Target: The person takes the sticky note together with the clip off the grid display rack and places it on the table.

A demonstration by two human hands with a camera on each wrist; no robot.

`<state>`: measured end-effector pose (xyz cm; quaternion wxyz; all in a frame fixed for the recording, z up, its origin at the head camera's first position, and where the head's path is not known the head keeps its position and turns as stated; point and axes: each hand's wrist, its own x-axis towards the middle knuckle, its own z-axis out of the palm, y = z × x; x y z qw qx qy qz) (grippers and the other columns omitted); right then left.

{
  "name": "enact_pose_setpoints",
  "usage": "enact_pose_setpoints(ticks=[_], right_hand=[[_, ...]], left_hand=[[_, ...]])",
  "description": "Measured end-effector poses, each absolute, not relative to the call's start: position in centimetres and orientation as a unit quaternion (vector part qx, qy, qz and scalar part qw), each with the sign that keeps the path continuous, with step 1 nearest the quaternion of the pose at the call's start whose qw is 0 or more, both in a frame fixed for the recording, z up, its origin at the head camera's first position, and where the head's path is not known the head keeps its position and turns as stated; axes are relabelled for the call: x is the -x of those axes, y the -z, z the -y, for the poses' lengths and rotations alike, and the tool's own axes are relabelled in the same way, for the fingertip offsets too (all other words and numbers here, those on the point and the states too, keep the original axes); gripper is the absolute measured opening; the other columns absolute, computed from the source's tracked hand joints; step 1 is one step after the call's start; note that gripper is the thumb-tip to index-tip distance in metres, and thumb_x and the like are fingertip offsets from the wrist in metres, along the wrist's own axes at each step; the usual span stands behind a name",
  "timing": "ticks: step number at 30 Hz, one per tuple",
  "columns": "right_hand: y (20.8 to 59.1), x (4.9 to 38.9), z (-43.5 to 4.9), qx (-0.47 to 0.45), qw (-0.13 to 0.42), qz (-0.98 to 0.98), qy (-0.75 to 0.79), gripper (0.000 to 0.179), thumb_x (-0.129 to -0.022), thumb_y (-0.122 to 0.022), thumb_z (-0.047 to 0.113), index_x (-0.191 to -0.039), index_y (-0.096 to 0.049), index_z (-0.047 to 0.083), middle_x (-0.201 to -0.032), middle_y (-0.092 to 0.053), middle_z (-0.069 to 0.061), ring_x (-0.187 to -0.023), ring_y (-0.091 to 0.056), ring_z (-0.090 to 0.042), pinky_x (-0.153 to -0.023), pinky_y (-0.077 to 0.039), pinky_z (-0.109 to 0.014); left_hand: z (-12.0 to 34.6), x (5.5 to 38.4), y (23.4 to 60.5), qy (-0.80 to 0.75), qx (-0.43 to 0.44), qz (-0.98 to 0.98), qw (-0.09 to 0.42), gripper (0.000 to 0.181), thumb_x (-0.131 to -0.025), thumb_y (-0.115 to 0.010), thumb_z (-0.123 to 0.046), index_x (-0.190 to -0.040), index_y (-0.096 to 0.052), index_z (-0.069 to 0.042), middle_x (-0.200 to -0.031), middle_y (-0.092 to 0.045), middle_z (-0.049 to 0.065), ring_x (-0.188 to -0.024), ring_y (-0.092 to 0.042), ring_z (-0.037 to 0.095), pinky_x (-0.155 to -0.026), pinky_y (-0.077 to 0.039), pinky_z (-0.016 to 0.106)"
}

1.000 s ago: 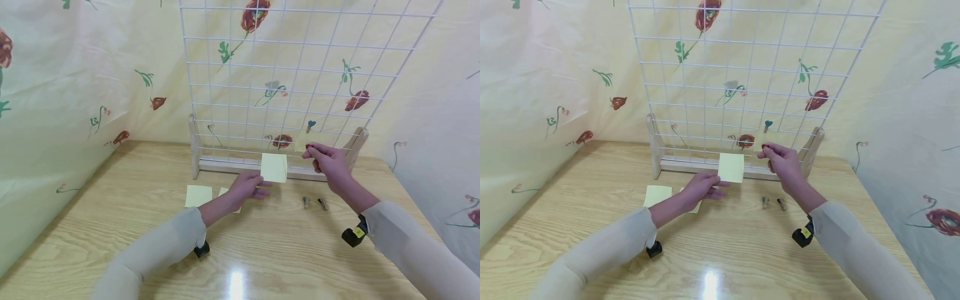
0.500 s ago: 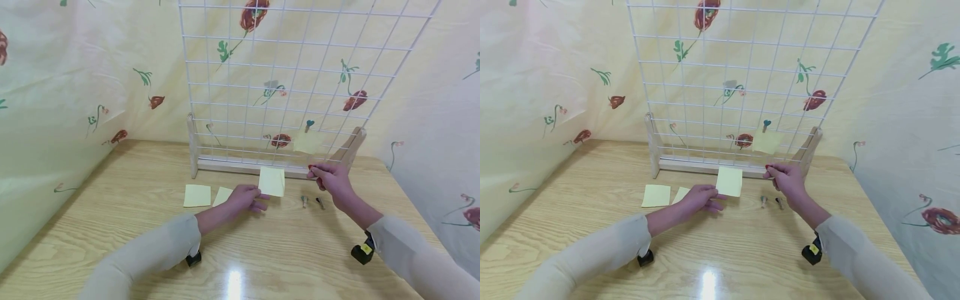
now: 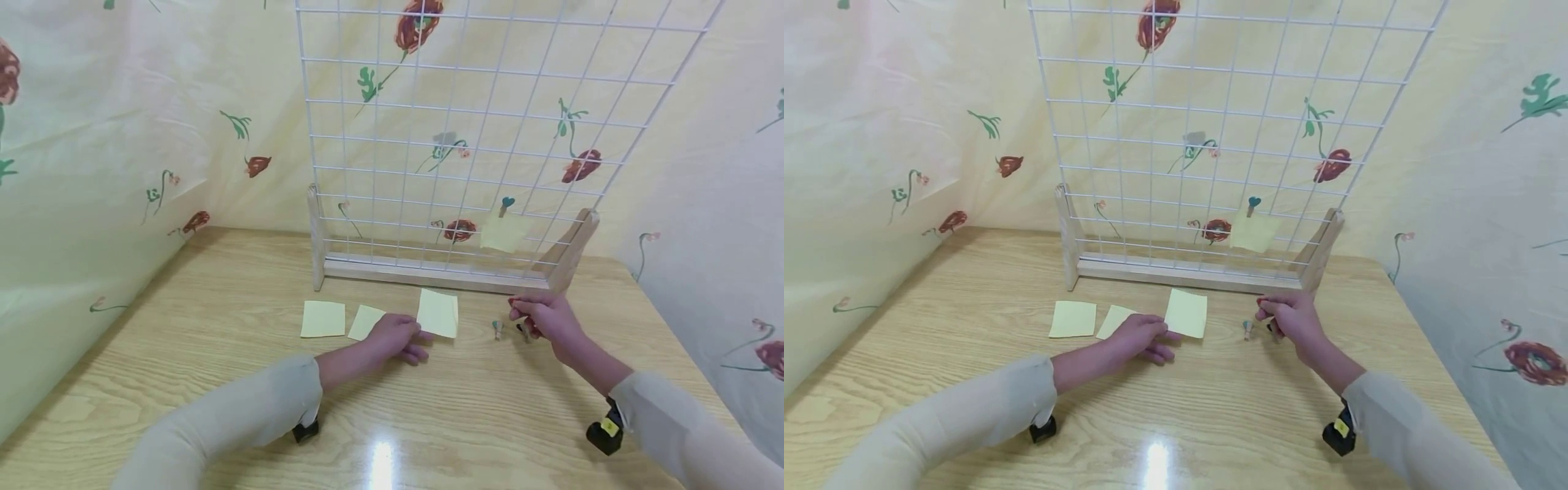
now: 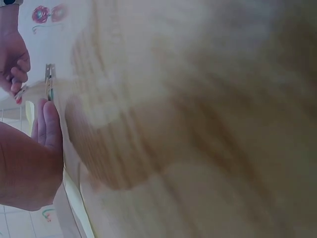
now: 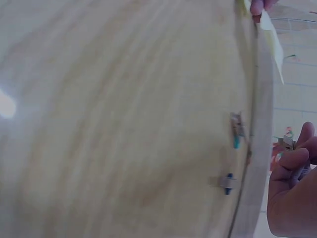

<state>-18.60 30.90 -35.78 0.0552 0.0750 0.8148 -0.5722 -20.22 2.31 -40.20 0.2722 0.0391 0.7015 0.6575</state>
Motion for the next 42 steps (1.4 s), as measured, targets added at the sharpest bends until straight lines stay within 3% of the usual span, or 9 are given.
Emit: enact_pose_setpoints(ticks=[5, 18, 42], right_hand=[[36.8, 18.1, -31.1, -0.095, 0.087, -0.826, 0.548, 0.04, -0.099, -0.047, 0.013, -0.129, -0.048, -0.015, -0.075, -0.064, 0.008, -0.056, -0.048, -0.007, -0.05, -0.039, -0.022], [37.7, 17.6, -31.0, -0.125, 0.107, -0.825, 0.541, 0.041, -0.098, -0.049, 0.012, -0.129, -0.049, -0.015, -0.075, -0.068, 0.006, -0.053, -0.05, -0.006, -0.048, -0.043, -0.021], [38.7, 17.5, -31.0, -0.133, 0.101, -0.814, 0.557, 0.039, -0.099, -0.05, 0.015, -0.126, -0.052, -0.013, -0.068, -0.063, 0.007, -0.053, -0.049, -0.005, -0.048, -0.043, -0.02]], left_hand=[[-2.2, 20.0, 40.3, -0.651, -0.042, -0.707, 0.273, 0.052, -0.097, -0.045, -0.005, -0.144, -0.03, 0.01, -0.108, -0.071, 0.014, -0.063, -0.069, 0.014, -0.058, -0.058, 0.023], [-2.0, 19.7, 40.1, -0.645, -0.046, -0.713, 0.272, 0.052, -0.097, -0.044, -0.005, -0.146, -0.029, 0.008, -0.107, -0.071, 0.014, -0.062, -0.068, 0.014, -0.056, -0.057, 0.022], [-2.1, 19.6, 40.3, -0.649, -0.043, -0.71, 0.269, 0.054, -0.093, -0.047, -0.004, -0.145, -0.034, 0.004, -0.09, -0.072, 0.01, -0.058, -0.065, 0.013, -0.054, -0.056, 0.022]])
